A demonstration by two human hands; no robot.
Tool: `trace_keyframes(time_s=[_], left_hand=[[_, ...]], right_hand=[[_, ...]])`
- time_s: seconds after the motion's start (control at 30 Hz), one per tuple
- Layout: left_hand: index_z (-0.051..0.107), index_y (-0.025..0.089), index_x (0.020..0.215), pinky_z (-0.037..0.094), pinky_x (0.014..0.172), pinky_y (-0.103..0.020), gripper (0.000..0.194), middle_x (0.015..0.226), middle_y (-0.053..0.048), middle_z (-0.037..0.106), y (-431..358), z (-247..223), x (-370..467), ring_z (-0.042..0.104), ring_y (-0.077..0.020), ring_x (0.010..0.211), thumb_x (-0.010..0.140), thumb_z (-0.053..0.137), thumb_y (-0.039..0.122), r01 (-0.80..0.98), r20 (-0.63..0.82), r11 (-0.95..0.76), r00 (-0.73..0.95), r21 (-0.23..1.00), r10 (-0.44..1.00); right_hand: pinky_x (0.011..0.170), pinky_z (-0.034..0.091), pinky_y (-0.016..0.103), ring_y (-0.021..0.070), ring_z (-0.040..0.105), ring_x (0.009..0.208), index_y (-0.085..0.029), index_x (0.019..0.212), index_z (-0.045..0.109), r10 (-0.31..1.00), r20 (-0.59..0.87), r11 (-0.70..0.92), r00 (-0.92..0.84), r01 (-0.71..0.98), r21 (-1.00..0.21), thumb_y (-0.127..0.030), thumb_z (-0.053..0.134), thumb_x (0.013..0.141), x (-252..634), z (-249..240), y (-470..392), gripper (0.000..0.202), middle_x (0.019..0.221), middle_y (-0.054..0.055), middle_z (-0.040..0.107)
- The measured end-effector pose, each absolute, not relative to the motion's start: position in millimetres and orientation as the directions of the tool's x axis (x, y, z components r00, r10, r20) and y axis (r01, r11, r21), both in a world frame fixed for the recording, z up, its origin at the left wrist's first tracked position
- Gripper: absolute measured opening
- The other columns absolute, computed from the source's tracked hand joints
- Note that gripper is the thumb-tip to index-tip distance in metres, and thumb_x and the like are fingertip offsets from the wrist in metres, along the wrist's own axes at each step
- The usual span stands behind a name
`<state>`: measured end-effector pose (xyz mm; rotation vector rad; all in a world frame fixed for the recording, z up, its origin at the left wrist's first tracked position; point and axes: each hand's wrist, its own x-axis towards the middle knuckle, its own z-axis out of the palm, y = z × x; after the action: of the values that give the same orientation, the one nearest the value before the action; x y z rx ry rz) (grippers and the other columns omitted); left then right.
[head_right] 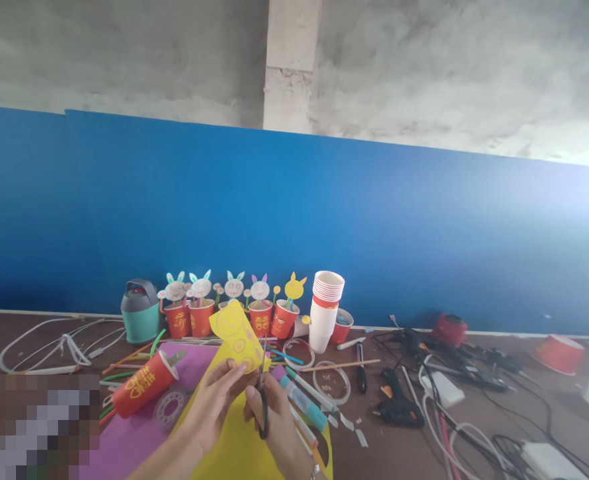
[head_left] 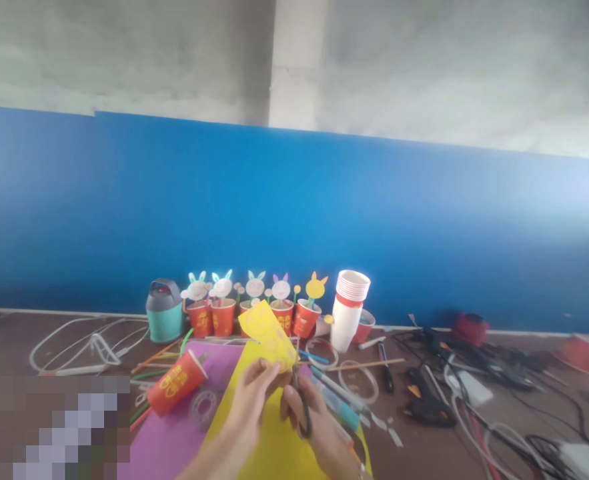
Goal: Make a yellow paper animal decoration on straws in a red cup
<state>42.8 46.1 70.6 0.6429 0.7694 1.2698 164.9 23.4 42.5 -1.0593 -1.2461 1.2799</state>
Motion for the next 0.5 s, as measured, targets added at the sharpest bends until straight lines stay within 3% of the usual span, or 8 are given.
trace_keyframes(time_s=[0.27, 0.5], left_hand=[[0.05, 0.02, 0.06, 0.048, 0.075, -0.029, 0.037, 0.07, -0.002, 0.072, 46.4, 72.5, 42.9, 0.071, -0.023, 0.079, 0.055, 0.086, 0.029, -0.596, -0.161, 0.203, 0.123, 0.777, 0.979], [0.05, 0.021, 0.062, 0.047, 0.061, -0.027, 0.036, 0.071, -0.002, 0.073, 44.7, 74.5, 43.6, 0.071, -0.0241, 0.079, 0.057, 0.085, 0.029, -0.6, -0.169, 0.225, 0.15, 0.768, 0.974]], right_hand=[[0.048, 0.025, 0.024, 0.0091, 0.033, 0.049, -0.021, 0.069, 0.05, 0.987, 0.115, 0.108, -0.11, -0.069, -0.992, -0.064, 0.064, 0.076, 163.1, 52.5, 20.5, 0.045, 0.053, -0.007, 0.042], [0.05, 0.028, 0.024, 0.0098, 0.034, 0.049, -0.021, 0.064, 0.048, 0.985, 0.145, 0.14, -0.097, -0.054, -0.989, -0.066, 0.062, 0.076, 160.5, 55.9, 20.1, 0.048, 0.052, -0.007, 0.04]])
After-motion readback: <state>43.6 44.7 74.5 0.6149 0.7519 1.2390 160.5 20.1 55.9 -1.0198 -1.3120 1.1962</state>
